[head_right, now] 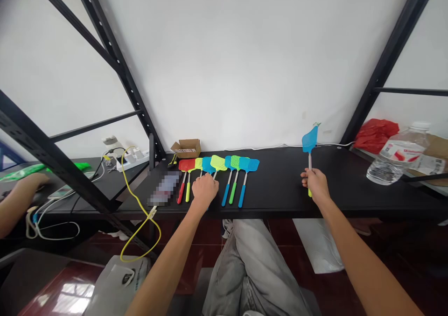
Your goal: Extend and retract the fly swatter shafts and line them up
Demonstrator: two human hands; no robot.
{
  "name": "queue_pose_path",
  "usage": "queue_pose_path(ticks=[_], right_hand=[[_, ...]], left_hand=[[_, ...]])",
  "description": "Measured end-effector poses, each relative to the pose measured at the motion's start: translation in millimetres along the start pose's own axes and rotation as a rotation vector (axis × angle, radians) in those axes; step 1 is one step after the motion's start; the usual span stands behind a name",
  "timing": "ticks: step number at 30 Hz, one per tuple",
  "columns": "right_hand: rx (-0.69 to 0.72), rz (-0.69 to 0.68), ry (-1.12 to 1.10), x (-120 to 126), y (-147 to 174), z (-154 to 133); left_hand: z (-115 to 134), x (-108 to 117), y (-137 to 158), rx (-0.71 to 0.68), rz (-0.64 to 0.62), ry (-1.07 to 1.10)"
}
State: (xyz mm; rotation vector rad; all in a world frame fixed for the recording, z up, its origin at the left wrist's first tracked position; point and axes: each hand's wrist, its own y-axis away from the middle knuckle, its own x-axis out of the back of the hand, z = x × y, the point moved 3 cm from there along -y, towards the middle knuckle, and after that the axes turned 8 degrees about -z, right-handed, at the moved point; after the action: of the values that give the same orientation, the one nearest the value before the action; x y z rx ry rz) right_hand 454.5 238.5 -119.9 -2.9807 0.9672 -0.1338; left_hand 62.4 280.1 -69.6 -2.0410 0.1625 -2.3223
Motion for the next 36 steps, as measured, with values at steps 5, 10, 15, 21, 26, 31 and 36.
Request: queue_pose_path(ticks=[5,10,15,21,26,31,36], right_hand=[[-0.149,-0.219,-0.526,-5,5,-11],[-0.150,-0.204,-0.556,-12,13,-14],[-0.158,-0.179,-0.549,-6,13,-11],[-0.152,-0.238,-0.620,-3,18,-10],[-0.108,-0.250,-0.649,-7,22,-13],[-0.141,-0.294,-0.824,-4,20,-11],[-0.003,-0.306,-0.846,-6,31,-16]], left_hand=[[1,5,1,0.047,-0.085,0.061],[-1,6,2,0.040,-0.120,0.050],[-3,11,0,0.050,-0.109,0.063],[11,2,-5,-0.044,-0.092,0.137],[21,-4,-8,-0.058,-0.088,0.123],[20,-2,-11,-0.024,-0.129,0.010],[41,14,8,-0.043,-0.046,-0.037]])
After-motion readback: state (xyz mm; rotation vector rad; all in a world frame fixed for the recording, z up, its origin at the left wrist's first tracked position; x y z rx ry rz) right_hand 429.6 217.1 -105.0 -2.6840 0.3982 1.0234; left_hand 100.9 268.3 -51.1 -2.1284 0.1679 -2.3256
